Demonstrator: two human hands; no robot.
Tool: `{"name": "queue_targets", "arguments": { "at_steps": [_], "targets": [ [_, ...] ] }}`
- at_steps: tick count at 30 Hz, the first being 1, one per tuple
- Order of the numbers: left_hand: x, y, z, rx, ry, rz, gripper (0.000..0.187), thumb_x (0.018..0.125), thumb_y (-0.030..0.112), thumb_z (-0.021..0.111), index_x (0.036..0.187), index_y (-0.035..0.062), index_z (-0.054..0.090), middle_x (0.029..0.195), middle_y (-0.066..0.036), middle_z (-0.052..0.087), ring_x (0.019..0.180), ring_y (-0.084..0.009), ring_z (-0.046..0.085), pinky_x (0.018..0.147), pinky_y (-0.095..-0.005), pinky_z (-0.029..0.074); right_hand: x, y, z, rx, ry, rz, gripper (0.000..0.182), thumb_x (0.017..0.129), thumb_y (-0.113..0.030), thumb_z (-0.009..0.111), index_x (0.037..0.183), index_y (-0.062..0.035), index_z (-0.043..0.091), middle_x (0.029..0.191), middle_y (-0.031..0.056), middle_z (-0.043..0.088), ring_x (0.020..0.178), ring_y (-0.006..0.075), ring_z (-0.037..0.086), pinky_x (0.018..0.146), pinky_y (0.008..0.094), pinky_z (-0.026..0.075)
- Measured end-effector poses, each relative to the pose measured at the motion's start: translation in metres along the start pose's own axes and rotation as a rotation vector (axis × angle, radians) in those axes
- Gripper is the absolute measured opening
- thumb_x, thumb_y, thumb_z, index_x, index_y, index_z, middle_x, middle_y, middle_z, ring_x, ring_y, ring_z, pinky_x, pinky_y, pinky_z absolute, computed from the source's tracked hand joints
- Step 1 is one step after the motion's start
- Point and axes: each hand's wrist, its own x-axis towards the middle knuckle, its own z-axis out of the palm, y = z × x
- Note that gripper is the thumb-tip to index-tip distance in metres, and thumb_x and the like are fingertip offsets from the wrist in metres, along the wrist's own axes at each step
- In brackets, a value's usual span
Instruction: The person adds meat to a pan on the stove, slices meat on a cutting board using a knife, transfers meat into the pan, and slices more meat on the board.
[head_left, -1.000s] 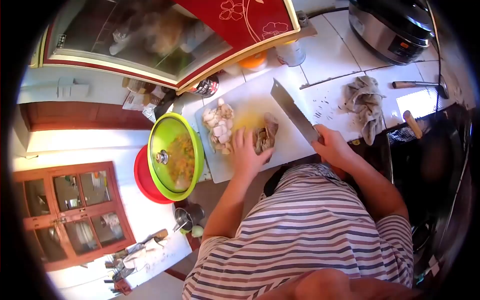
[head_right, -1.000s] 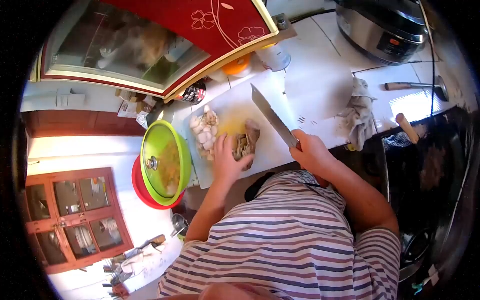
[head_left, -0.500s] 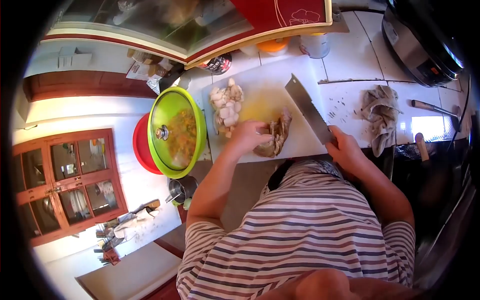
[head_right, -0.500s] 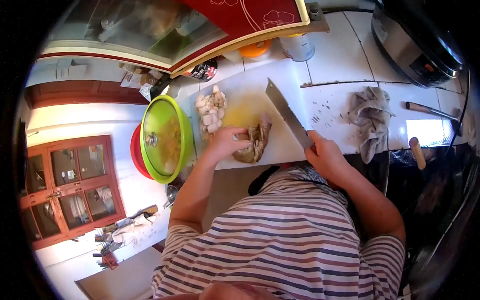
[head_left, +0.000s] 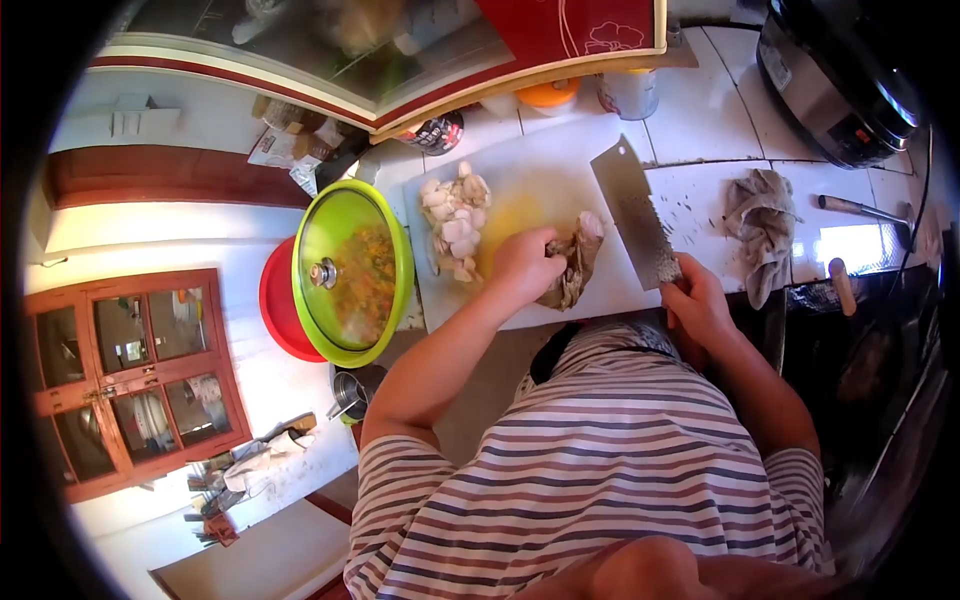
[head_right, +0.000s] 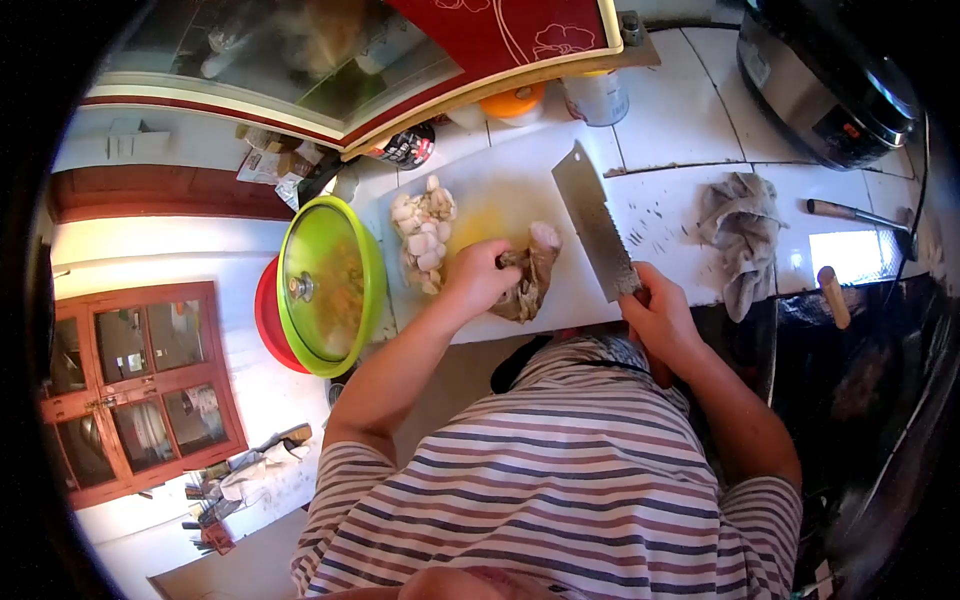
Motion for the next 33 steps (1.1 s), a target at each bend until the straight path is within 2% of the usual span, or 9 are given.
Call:
{"name": "queue_targets", "arguments": {
  "at_steps": [4, 7, 9, 19, 21, 22, 24, 26, 33],
  "targets": [
    [0.002, 0.007, -0.004, -0.055, 0.127, 0.012, 0.021, 0.069, 0.018, 0.060, 0.086, 0.0061, 0.062, 0.077, -0.017, 0.062, 0.075, -0.0355, 0.059, 0.069, -0.0425, 0.047, -0.017, -0.030, 0.006, 0.135, 0.053, -0.059, 0.023, 0.084, -0.003, 0.048, 0.108, -0.0002, 0.047, 0.067, 0.0031, 0.052, 0.044, 0.0078, 0.047, 0.042, 0.0211, 0.036],
    [0.005, 0.018, -0.004, 0.107, 0.275, 0.123, 0.017, 0.071, 0.018, 0.061, 0.082, 0.0052, 0.061, 0.074, -0.016, 0.062, 0.071, -0.0348, 0.059, 0.067, -0.0436, 0.047, -0.033, -0.042, 0.015, 0.122, 0.064, -0.150, 0.025, 0.084, -0.002, 0.050, 0.109, -0.0006, 0.046, 0.065, 0.0023, 0.052, 0.045, 0.0072, 0.047, 0.042, 0.0213, 0.036],
    [0.008, 0.026, -0.007, 0.269, 0.261, 0.122, 0.017, 0.073, 0.019, 0.061, 0.078, 0.0036, 0.059, 0.071, -0.017, 0.061, 0.068, -0.0346, 0.059, 0.065, -0.0446, 0.046, -0.039, -0.054, 0.019, -0.266, 0.027, -0.216, 0.030, 0.083, -0.003, 0.053, 0.112, 0.0001, 0.046, 0.060, 0.0002, 0.050, 0.050, 0.0066, 0.046, 0.045, 0.0231, 0.038],
    [0.006, 0.021, 0.005, 0.330, 0.362, 0.235, 0.014, 0.073, 0.019, 0.060, 0.073, 0.0050, 0.057, 0.067, -0.014, 0.060, 0.067, -0.0321, 0.058, 0.062, -0.0436, 0.043, -0.035, -0.063, 0.047, -0.113, 0.002, 0.021, 0.026, 0.085, -0.005, 0.046, 0.110, 0.0015, 0.044, 0.061, 0.0040, 0.049, 0.045, 0.0102, 0.047, 0.041, 0.0252, 0.038],
    [0.010, 0.009, 0.017, 0.291, 0.496, 0.398, 0.012, 0.071, 0.017, 0.060, 0.073, 0.0062, 0.057, 0.070, -0.012, 0.060, 0.070, -0.0295, 0.056, 0.064, -0.0417, 0.041, -0.032, -0.062, 0.049, -0.120, 0.023, 0.035, 0.026, 0.085, -0.005, 0.045, 0.110, 0.0014, 0.043, 0.061, 0.0041, 0.048, 0.043, 0.0108, 0.047, 0.040, 0.0256, 0.038],
    [0.011, 0.005, 0.021, 0.289, 0.488, 0.411, 0.012, 0.071, 0.017, 0.060, 0.073, 0.0062, 0.057, 0.070, -0.012, 0.060, 0.070, -0.0295, 0.056, 0.064, -0.0417, 0.041, -0.028, -0.057, 0.050, -0.135, 0.028, -0.005, 0.025, 0.085, -0.005, 0.045, 0.109, 0.0015, 0.042, 0.061, 0.0042, 0.048, 0.042, 0.0109, 0.047, 0.039, 0.0260, 0.038],
    [0.013, 0.002, 0.025, 0.231, 0.627, 0.476, 0.011, 0.070, 0.016, 0.060, 0.074, 0.0068, 0.057, 0.071, -0.010, 0.059, 0.073, -0.0283, 0.055, 0.065, -0.0408, 0.040, -0.022, -0.052, 0.051, -0.151, 0.046, -0.049, 0.024, 0.085, -0.005, 0.045, 0.108, 0.0015, 0.042, 0.060, 0.0043, 0.048, 0.042, 0.0110, 0.047, 0.039, 0.0263, 0.038],
    [0.012, -0.002, 0.023, 0.170, 0.647, 0.473, 0.012, 0.070, 0.015, 0.060, 0.077, 0.0058, 0.059, 0.073, -0.012, 0.059, 0.073, -0.0299, 0.055, 0.065, -0.0415, 0.041, -0.018, -0.050, 0.052, -0.185, 0.043, -0.087, 0.020, 0.086, -0.006, 0.043, 0.105, -0.0019, 0.042, 0.060, 0.0026, 0.047, 0.041, 0.0101, 0.046, 0.037, 0.0239, 0.035],
    [0.021, -0.020, 0.049, -0.145, 0.664, 0.423, 0.012, 0.071, 0.011, 0.062, 0.079, 0.0036, 0.058, 0.074, -0.014, 0.056, 0.072, -0.0324, 0.053, 0.065, -0.0422, 0.042, 0.002, -0.049, 0.042, -0.139, 0.120, -0.021, 0.013, 0.084, -0.008, 0.045, 0.095, -0.0003, 0.042, 0.061, 0.0055, 0.049, 0.041, 0.0126, 0.048, 0.036, 0.0269, 0.039]
  ]
}}
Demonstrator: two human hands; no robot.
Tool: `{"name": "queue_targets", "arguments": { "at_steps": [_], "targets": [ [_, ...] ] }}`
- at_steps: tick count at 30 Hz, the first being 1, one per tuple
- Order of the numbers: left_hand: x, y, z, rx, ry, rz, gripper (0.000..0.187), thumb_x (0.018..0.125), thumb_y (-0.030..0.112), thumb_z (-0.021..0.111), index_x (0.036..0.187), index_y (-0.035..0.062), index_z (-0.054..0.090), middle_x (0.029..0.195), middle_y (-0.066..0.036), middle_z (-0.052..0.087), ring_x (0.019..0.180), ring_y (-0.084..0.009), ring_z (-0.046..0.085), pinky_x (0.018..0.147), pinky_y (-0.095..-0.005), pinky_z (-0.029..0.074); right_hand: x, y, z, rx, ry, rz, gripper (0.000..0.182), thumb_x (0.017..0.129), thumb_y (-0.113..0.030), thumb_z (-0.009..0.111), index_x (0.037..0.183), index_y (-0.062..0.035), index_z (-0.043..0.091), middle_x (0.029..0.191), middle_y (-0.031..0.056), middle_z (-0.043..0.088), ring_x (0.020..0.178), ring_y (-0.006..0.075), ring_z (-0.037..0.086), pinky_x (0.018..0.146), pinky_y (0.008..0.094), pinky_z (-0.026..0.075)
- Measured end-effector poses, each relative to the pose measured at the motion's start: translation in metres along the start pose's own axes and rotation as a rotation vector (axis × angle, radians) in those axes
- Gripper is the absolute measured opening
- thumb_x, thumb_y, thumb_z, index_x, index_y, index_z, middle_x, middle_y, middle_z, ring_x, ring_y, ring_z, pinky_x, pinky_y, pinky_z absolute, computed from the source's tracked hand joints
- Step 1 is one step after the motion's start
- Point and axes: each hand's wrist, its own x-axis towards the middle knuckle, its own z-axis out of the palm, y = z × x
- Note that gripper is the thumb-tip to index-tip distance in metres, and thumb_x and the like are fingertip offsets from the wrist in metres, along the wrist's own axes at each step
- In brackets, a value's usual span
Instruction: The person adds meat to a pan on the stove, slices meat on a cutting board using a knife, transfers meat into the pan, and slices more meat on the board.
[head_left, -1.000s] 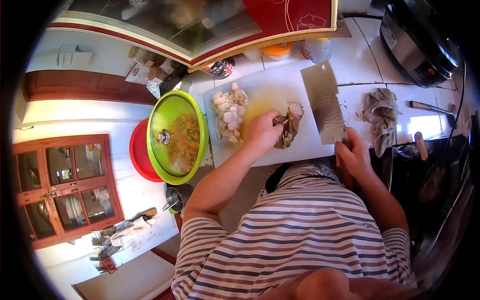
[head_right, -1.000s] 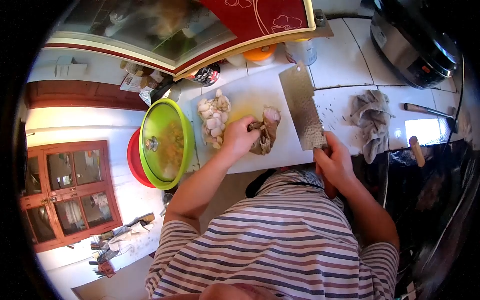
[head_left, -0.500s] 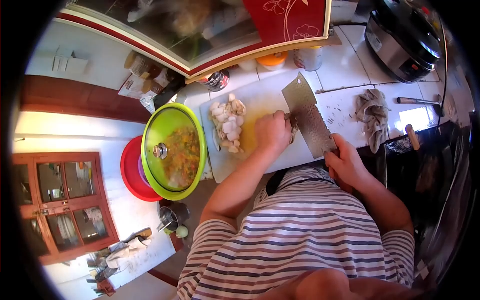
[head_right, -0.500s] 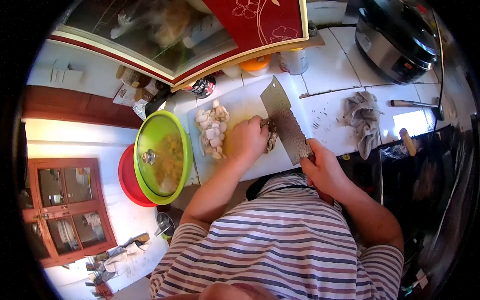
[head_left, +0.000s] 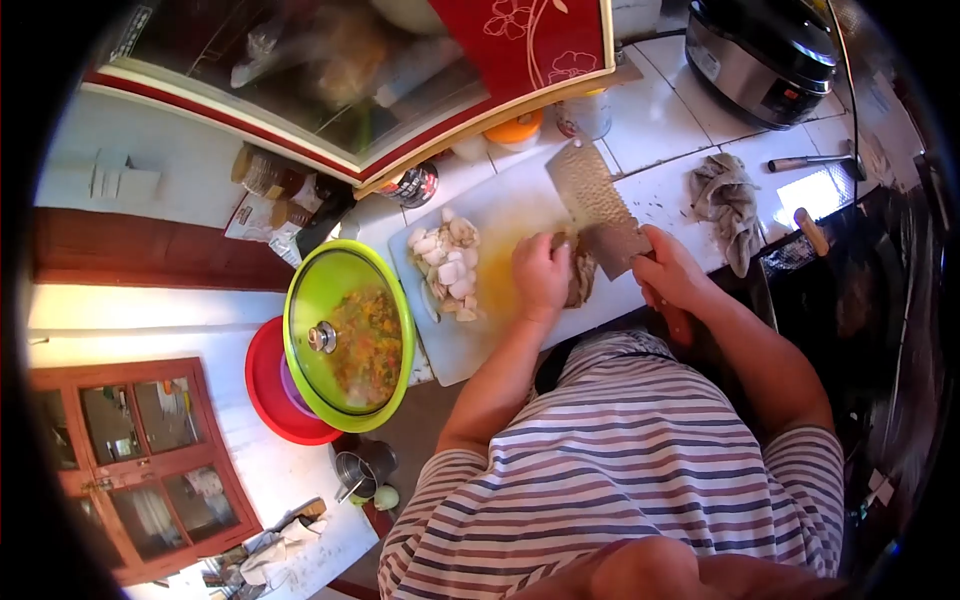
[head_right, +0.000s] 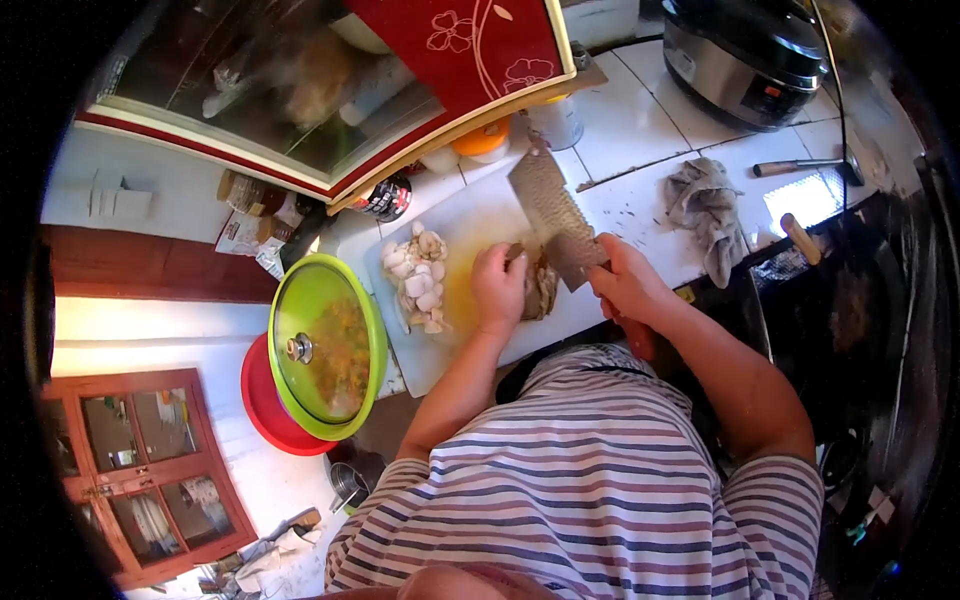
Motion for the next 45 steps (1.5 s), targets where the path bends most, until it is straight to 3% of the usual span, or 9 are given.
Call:
{"name": "queue_targets", "arguments": {
  "at_steps": [6, 8, 24, 30, 35, 38, 42, 44, 45],
  "targets": [
    [0.013, -0.011, -0.008, -0.103, -0.095, -0.174, 0.019, 0.074, 0.015, 0.064, 0.088, 0.0030, 0.060, 0.079, -0.013, 0.057, 0.076, -0.0316, 0.055, 0.068, -0.0370, 0.044, -0.007, -0.016, -0.003, 0.082, -0.184, 0.054, 0.012, 0.081, -0.006, 0.048, 0.090, -0.0006, 0.043, 0.062, 0.0065, 0.051, 0.041, 0.0143, 0.050, 0.036, 0.0274, 0.039],
    [0.016, -0.017, -0.003, -0.140, -0.087, -0.068, 0.017, 0.075, 0.014, 0.064, 0.087, 0.0024, 0.059, 0.079, -0.013, 0.056, 0.077, -0.0311, 0.054, 0.068, -0.0371, 0.044, -0.016, -0.019, -0.002, 0.070, -0.190, 0.099, 0.012, 0.080, -0.005, 0.048, 0.089, 0.0002, 0.043, 0.062, 0.0070, 0.052, 0.042, 0.0144, 0.051, 0.038, 0.0274, 0.040],
    [0.011, -0.015, -0.001, -0.169, -0.010, -0.031, 0.012, 0.077, 0.010, 0.061, 0.079, -0.0001, 0.054, 0.076, -0.013, 0.053, 0.072, -0.0302, 0.052, 0.066, -0.0358, 0.043, -0.029, -0.037, -0.017, 0.033, -0.308, 0.301, 0.019, 0.079, -0.005, 0.049, 0.097, -0.0001, 0.047, 0.065, 0.0079, 0.052, 0.044, 0.0155, 0.050, 0.040, 0.0266, 0.039],
    [0.008, -0.013, -0.003, -0.316, 0.016, -0.053, 0.010, 0.077, 0.007, 0.061, 0.078, 0.0002, 0.053, 0.074, -0.012, 0.051, 0.069, -0.0283, 0.051, 0.065, -0.0344, 0.042, -0.008, -0.022, -0.003, 0.084, -0.327, 0.218, 0.014, 0.078, -0.006, 0.048, 0.088, 0.0025, 0.046, 0.064, 0.0096, 0.052, 0.043, 0.0174, 0.051, 0.037, 0.0304, 0.040],
    [0.007, -0.007, -0.006, -0.337, -0.030, 0.038, 0.010, 0.078, 0.007, 0.061, 0.080, -0.0003, 0.054, 0.075, -0.012, 0.051, 0.070, -0.0263, 0.051, 0.066, -0.0323, 0.042, 0.013, -0.029, 0.007, 0.177, -0.261, 0.301, 0.011, 0.079, -0.007, 0.047, 0.087, 0.0009, 0.046, 0.064, 0.0090, 0.051, 0.043, 0.0170, 0.050, 0.038, 0.0299, 0.041],
    [0.010, -0.014, -0.001, -0.480, -0.008, -0.161, 0.012, 0.079, 0.009, 0.061, 0.085, -0.0008, 0.057, 0.076, -0.010, 0.053, 0.070, -0.0222, 0.053, 0.066, -0.0305, 0.043, 0.019, -0.027, 0.011, 0.008, -0.247, 0.176, 0.010, 0.080, -0.007, 0.047, 0.086, 0.0009, 0.045, 0.062, 0.0089, 0.051, 0.042, 0.0169, 0.050, 0.038, 0.0296, 0.042],
    [0.017, -0.030, -0.008, -0.370, -0.058, -0.206, 0.017, 0.080, 0.012, 0.062, 0.090, -0.0009, 0.059, 0.077, -0.008, 0.055, 0.070, -0.0188, 0.054, 0.065, -0.0295, 0.043, -0.005, -0.043, 0.006, -0.085, -0.218, 0.063, 0.010, 0.082, -0.008, 0.047, 0.086, 0.0014, 0.044, 0.062, 0.0080, 0.051, 0.042, 0.0158, 0.050, 0.038, 0.0288, 0.041],
    [0.017, -0.027, -0.018, -0.415, -0.056, -0.344, 0.024, 0.080, 0.016, 0.063, 0.097, -0.0010, 0.060, 0.081, -0.008, 0.058, 0.071, -0.0187, 0.055, 0.066, -0.0296, 0.044, -0.018, -0.054, 0.000, -0.289, -0.141, -0.038, 0.011, 0.084, -0.008, 0.047, 0.087, 0.0017, 0.043, 0.059, 0.0060, 0.050, 0.041, 0.0141, 0.050, 0.039, 0.0276, 0.041],
    [0.015, -0.032, -0.022, -0.421, -0.047, -0.348, 0.024, 0.080, 0.016, 0.063, 0.097, -0.0010, 0.060, 0.081, -0.008, 0.058, 0.071, -0.0187, 0.055, 0.066, -0.0296, 0.044, -0.022, -0.056, -0.006, -0.379, -0.179, -0.061, 0.017, 0.084, -0.010, 0.050, 0.089, 0.0050, 0.043, 0.056, 0.0095, 0.051, 0.042, 0.0160, 0.053, 0.042, 0.0310, 0.041]
  ]
}}
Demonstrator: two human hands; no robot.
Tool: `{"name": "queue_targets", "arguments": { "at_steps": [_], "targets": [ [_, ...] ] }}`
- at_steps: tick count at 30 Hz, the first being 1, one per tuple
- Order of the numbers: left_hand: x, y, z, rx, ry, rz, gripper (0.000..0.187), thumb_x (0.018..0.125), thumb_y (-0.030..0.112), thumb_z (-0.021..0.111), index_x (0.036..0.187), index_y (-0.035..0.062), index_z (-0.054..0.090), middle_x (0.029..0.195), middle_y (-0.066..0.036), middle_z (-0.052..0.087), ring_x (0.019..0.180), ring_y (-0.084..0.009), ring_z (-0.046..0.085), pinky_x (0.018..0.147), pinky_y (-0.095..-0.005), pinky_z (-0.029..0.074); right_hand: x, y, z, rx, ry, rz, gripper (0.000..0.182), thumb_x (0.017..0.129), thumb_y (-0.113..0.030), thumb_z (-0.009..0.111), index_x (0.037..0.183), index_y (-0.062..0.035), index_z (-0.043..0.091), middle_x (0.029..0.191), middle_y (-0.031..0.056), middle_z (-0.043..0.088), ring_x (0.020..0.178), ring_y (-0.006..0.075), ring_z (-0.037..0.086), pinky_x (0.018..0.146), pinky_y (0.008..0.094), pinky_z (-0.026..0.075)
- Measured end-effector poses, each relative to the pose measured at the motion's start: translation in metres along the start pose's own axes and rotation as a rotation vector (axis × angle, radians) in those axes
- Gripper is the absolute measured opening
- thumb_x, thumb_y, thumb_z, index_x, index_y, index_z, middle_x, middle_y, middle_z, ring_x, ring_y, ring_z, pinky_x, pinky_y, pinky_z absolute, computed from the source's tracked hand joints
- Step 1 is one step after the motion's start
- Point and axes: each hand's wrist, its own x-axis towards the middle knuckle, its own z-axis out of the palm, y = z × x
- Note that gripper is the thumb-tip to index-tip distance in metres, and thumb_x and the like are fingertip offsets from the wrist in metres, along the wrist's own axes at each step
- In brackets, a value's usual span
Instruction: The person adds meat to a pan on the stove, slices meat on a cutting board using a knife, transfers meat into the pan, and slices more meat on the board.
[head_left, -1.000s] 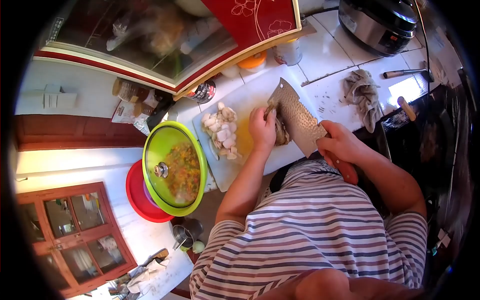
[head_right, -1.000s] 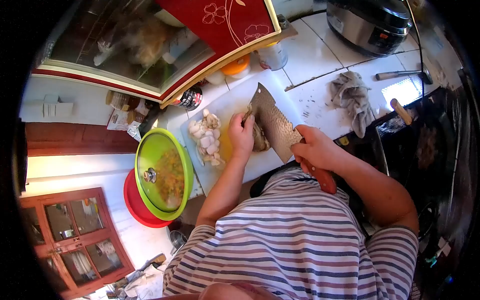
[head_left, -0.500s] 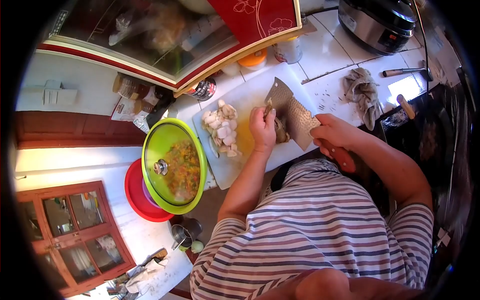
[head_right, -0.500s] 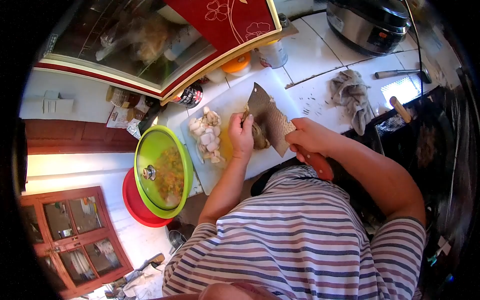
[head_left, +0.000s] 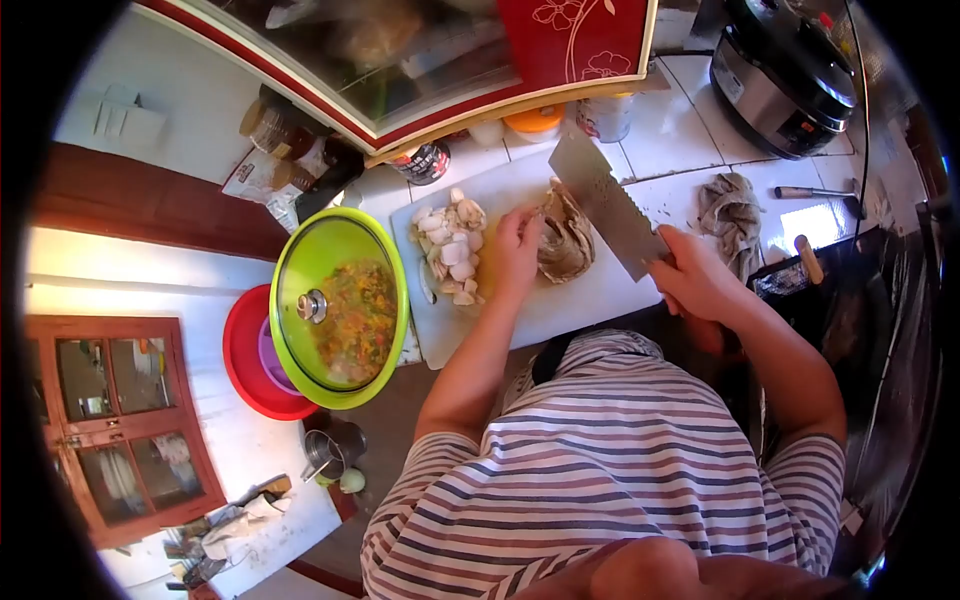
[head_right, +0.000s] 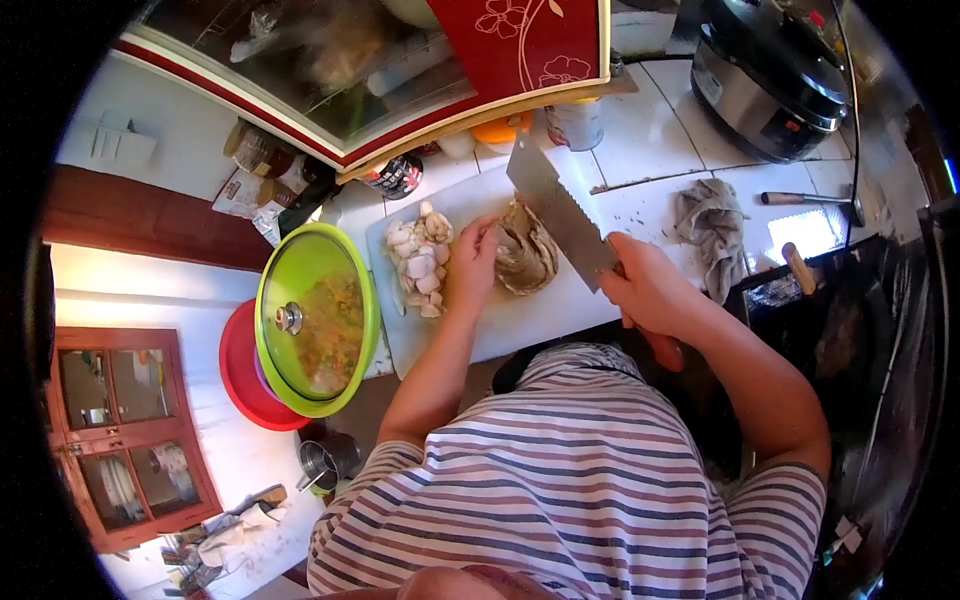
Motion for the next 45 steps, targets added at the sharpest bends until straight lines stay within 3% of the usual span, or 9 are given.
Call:
{"name": "queue_targets", "arguments": {
  "at_steps": [6, 8, 21, 26, 34, 37, 39, 41, 45],
  "targets": [
    [-0.016, 0.007, -0.021, 0.350, -0.138, -0.145, 0.065, 0.067, 0.028, 0.076, 0.118, -0.0004, 0.048, 0.088, -0.012, 0.061, 0.079, -0.0210, 0.059, 0.071, -0.0316, 0.047, -0.008, -0.018, -0.013, -0.396, -0.087, -0.076, 0.016, 0.081, -0.011, 0.050, 0.088, 0.0039, 0.048, 0.064, 0.0214, 0.057, 0.057, 0.0349, 0.057, 0.055, 0.0394, 0.046],
    [-0.018, 0.014, -0.016, 0.276, -0.215, -0.318, 0.074, 0.064, 0.023, 0.078, 0.123, -0.0023, 0.041, 0.104, -0.016, 0.059, 0.091, -0.0220, 0.058, 0.078, -0.0319, 0.047, 0.002, -0.025, -0.014, -0.523, -0.113, -0.078, 0.017, 0.080, -0.011, 0.050, 0.088, 0.0035, 0.049, 0.066, 0.0221, 0.057, 0.062, 0.0375, 0.057, 0.059, 0.0417, 0.046],
    [-0.036, 0.021, 0.010, 0.281, -0.127, 0.053, 0.059, 0.068, 0.015, 0.074, 0.115, -0.0007, 0.042, 0.092, -0.018, 0.058, 0.081, -0.0323, 0.058, 0.070, -0.0359, 0.047, 0.008, -0.062, -0.020, -1.104, -0.315, -0.093, 0.020, 0.078, -0.007, 0.047, 0.096, 0.0019, 0.048, 0.071, 0.0200, 0.061, 0.067, 0.0368, 0.061, 0.063, 0.0447, 0.048],
    [-0.040, 0.025, 0.012, 0.105, -0.145, 0.040, 0.047, 0.072, 0.007, 0.069, 0.109, -0.0008, 0.042, 0.088, -0.015, 0.059, 0.075, -0.0262, 0.059, 0.067, -0.0336, 0.047, 0.022, -0.047, -0.004, -1.071, -0.323, -0.117, 0.020, 0.078, -0.006, 0.048, 0.096, 0.0029, 0.048, 0.076, 0.0201, 0.062, 0.073, 0.0359, 0.062, 0.064, 0.0444, 0.048],
    [-0.049, 0.016, 0.019, 0.222, -0.042, 0.105, 0.048, 0.072, 0.010, 0.068, 0.111, -0.0006, 0.042, 0.076, -0.014, 0.056, 0.066, -0.0306, 0.056, 0.060, -0.0359, 0.045, 0.054, -0.033, 0.039, -0.981, -0.286, -0.152, 0.019, 0.076, -0.004, 0.053, 0.093, 0.0037, 0.053, 0.090, 0.0205, 0.063, 0.084, 0.0317, 0.064, 0.069, 0.0401, 0.051],
    [-0.052, 0.017, 0.025, 0.265, -0.007, 0.210, 0.047, 0.072, 0.011, 0.068, 0.110, 0.0000, 0.043, 0.081, -0.014, 0.056, 0.070, -0.0295, 0.055, 0.063, -0.0353, 0.044, 0.076, -0.028, 0.041, -1.018, -0.214, -0.279, 0.020, 0.076, -0.006, 0.053, 0.094, 0.0040, 0.054, 0.084, 0.0198, 0.064, 0.076, 0.0306, 0.065, 0.064, 0.0389, 0.051],
    [-0.055, 0.007, 0.020, 0.209, 0.029, 0.250, 0.047, 0.072, 0.012, 0.068, 0.110, 0.0006, 0.043, 0.084, -0.014, 0.055, 0.072, -0.0280, 0.055, 0.064, -0.0349, 0.044, 0.082, -0.030, 0.033, -0.850, -0.374, 0.018, 0.021, 0.076, -0.006, 0.049, 0.094, 0.0043, 0.052, 0.079, 0.0217, 0.063, 0.074, 0.0328, 0.064, 0.064, 0.0414, 0.050],
    [-0.047, -0.003, 0.014, 0.090, -0.008, 0.047, 0.047, 0.072, 0.012, 0.067, 0.111, 0.0010, 0.044, 0.085, -0.011, 0.054, 0.073, -0.0229, 0.054, 0.065, -0.0340, 0.044, 0.063, -0.039, 0.014, -0.749, -0.315, 0.009, 0.022, 0.076, -0.008, 0.049, 0.095, 0.0049, 0.051, 0.072, 0.0216, 0.061, 0.063, 0.0320, 0.063, 0.058, 0.0407, 0.049],
    [-0.029, 0.002, -0.029, 0.152, -0.106, 0.001, 0.045, 0.072, 0.013, 0.067, 0.110, 0.0013, 0.046, 0.083, -0.008, 0.053, 0.071, -0.0195, 0.052, 0.064, -0.0322, 0.044, 0.028, -0.029, -0.011, -0.373, -0.127, -0.113, 0.016, 0.078, -0.008, 0.049, 0.089, 0.0039, 0.047, 0.062, 0.0149, 0.057, 0.047, 0.0238, 0.058, 0.046, 0.0356, 0.047]
  ]
}}
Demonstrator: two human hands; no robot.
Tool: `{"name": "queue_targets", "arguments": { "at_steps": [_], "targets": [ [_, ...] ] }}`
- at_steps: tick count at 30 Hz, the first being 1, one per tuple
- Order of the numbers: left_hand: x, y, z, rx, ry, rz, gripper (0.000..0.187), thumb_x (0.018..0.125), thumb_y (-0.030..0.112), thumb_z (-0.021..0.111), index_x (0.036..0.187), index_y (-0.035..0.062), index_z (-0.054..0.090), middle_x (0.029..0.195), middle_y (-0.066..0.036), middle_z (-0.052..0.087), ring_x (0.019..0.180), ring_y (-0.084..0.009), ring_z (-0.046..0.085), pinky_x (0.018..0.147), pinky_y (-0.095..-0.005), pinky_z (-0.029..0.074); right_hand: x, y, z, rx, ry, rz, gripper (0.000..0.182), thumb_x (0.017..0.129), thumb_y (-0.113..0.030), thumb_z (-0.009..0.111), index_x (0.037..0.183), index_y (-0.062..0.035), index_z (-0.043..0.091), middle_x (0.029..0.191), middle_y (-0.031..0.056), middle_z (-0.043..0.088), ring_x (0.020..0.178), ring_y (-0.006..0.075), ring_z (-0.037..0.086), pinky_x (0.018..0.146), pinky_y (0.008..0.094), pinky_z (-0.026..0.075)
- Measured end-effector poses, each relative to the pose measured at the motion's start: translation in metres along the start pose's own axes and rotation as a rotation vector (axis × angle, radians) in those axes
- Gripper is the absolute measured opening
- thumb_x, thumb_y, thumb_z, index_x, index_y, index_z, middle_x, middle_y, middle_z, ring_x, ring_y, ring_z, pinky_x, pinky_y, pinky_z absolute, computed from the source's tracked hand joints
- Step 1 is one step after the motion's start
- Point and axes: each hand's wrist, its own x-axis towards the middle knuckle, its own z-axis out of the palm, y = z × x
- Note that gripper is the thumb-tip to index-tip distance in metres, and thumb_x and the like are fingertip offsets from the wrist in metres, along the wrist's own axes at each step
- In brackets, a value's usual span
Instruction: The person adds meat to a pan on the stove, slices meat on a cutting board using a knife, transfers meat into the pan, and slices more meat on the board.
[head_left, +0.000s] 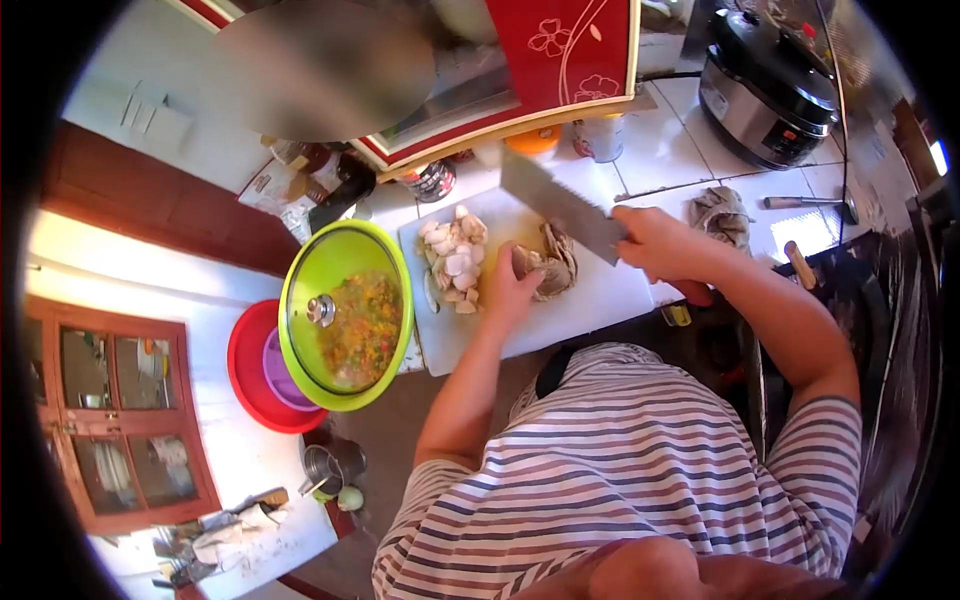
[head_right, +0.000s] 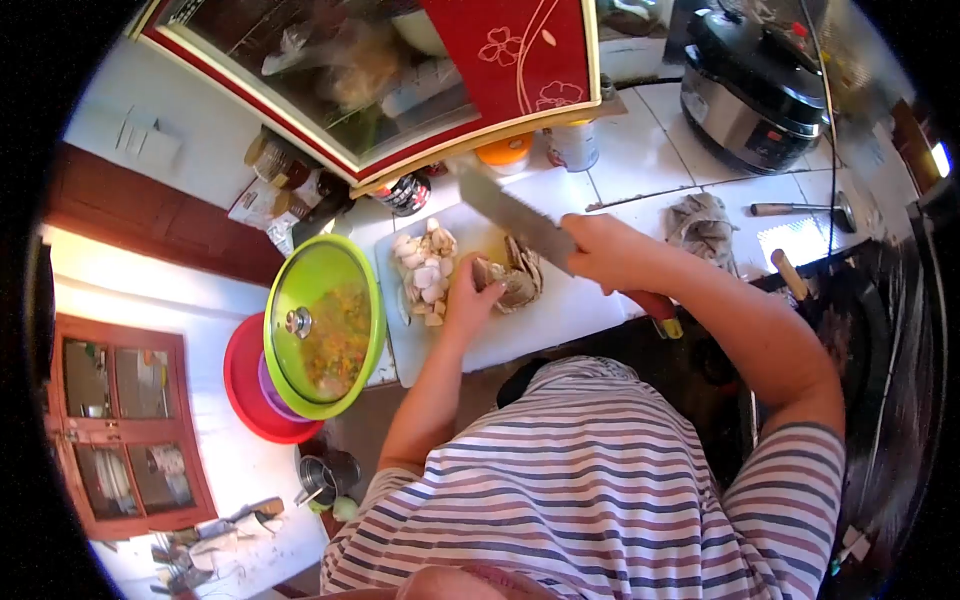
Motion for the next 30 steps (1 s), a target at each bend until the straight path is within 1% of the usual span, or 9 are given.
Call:
{"name": "queue_targets", "arguments": {
  "at_steps": [2, 4, 6, 8, 10, 14, 16, 20, 30],
  "targets": [
    [0.013, -0.005, -0.019, 0.057, -0.265, -0.169, 0.042, 0.073, 0.014, 0.067, 0.109, 0.0007, 0.050, 0.083, -0.008, 0.054, 0.071, -0.0190, 0.052, 0.064, -0.0297, 0.044, -0.011, 0.015, 0.003, 0.159, 0.053, -0.009, 0.013, 0.078, -0.007, 0.048, 0.086, 0.0030, 0.046, 0.061, 0.0135, 0.056, 0.045, 0.0209, 0.057, 0.043, 0.0340, 0.046],
    [0.019, 0.033, -0.025, 0.316, -0.157, -0.147, 0.038, 0.074, 0.021, 0.066, 0.106, 0.0033, 0.056, 0.083, -0.008, 0.058, 0.082, -0.0197, 0.056, 0.074, -0.0305, 0.045, -0.019, 0.033, 0.011, 0.331, 0.114, 0.036, 0.012, 0.079, -0.008, 0.047, 0.084, 0.0028, 0.044, 0.059, 0.0093, 0.053, 0.042, 0.0167, 0.054, 0.040, 0.0321, 0.043],
    [0.034, 0.038, -0.018, 0.793, -0.003, 0.173, 0.039, 0.076, 0.032, 0.063, 0.103, 0.0035, 0.059, 0.088, -0.012, 0.061, 0.084, -0.0263, 0.058, 0.074, -0.0350, 0.046, -0.025, 0.045, 0.022, 0.416, 0.136, 0.028, 0.010, 0.080, -0.007, 0.046, 0.083, 0.0021, 0.043, 0.057, 0.0064, 0.050, 0.040, 0.0146, 0.051, 0.037, 0.0297, 0.041],
    [0.055, 0.040, -0.005, 0.866, -0.161, 0.088, 0.043, 0.077, 0.037, 0.059, 0.104, 0.0027, 0.060, 0.091, -0.014, 0.062, 0.084, -0.0313, 0.059, 0.075, -0.0379, 0.047, -0.032, 0.051, 0.028, 0.545, 0.150, 0.073, 0.008, 0.079, -0.005, 0.047, 0.082, 0.0018, 0.046, 0.056, 0.0058, 0.051, 0.039, 0.0136, 0.050, 0.036, 0.0274, 0.039],
    [0.074, 0.011, 0.008, 0.755, -0.381, -0.170, 0.036, 0.078, 0.031, 0.057, 0.099, 0.0019, 0.059, 0.092, -0.016, 0.061, 0.086, -0.0337, 0.058, 0.078, -0.0427, 0.045, -0.034, 0.067, 0.037, 0.580, 0.151, 0.063, 0.008, 0.080, -0.006, 0.048, 0.082, 0.0009, 0.045, 0.056, 0.0055, 0.051, 0.038, 0.0136, 0.050, 0.034, 0.0269, 0.038],
    [0.082, -0.009, 0.015, 0.557, -0.330, -0.050, 0.025, 0.078, 0.015, 0.056, 0.100, 0.0033, 0.057, 0.084, -0.015, 0.061, 0.080, -0.0299, 0.060, 0.071, -0.0403, 0.048, -0.042, 0.087, 0.054, 0.703, 0.149, 0.111, 0.009, 0.080, -0.005, 0.046, 0.087, 0.0016, 0.045, 0.057, 0.0052, 0.049, 0.039, 0.0136, 0.049, 0.035, 0.0275, 0.039],
    [0.083, 0.007, 0.009, -0.083, -0.140, -0.385, 0.026, 0.076, 0.002, 0.051, 0.102, 0.0036, 0.054, 0.078, -0.014, 0.060, 0.077, -0.0244, 0.062, 0.064, -0.0354, 0.051, -0.041, 0.100, 0.064, 0.730, 0.065, 0.117, 0.012, 0.080, -0.004, 0.047, 0.090, 0.0021, 0.046, 0.057, 0.0059, 0.050, 0.039, 0.0147, 0.049, 0.036, 0.0283, 0.039],
    [0.070, 0.043, -0.004, -0.623, -0.131, -0.275, 0.021, 0.084, 0.002, 0.049, 0.104, 0.0040, 0.045, 0.091, -0.014, 0.058, 0.080, -0.0238, 0.061, 0.060, -0.0323, 0.051, -0.039, 0.098, 0.075, 0.793, -0.012, 0.146, 0.011, 0.079, -0.003, 0.047, 0.089, 0.0020, 0.046, 0.058, 0.0072, 0.050, 0.039, 0.0157, 0.050, 0.036, 0.0290, 0.039],
    [0.016, 0.062, 0.061, -0.689, -0.316, -0.477, 0.019, 0.085, 0.010, 0.053, 0.101, 0.0006, 0.049, 0.081, -0.008, 0.057, 0.062, -0.0152, 0.056, 0.047, -0.0277, 0.046, -0.036, 0.104, 0.081, 0.903, 0.049, 0.186, 0.015, 0.079, -0.003, 0.047, 0.094, -0.0006, 0.046, 0.060, 0.0070, 0.052, 0.040, 0.0156, 0.050, 0.036, 0.0279, 0.039]
  ]
}}
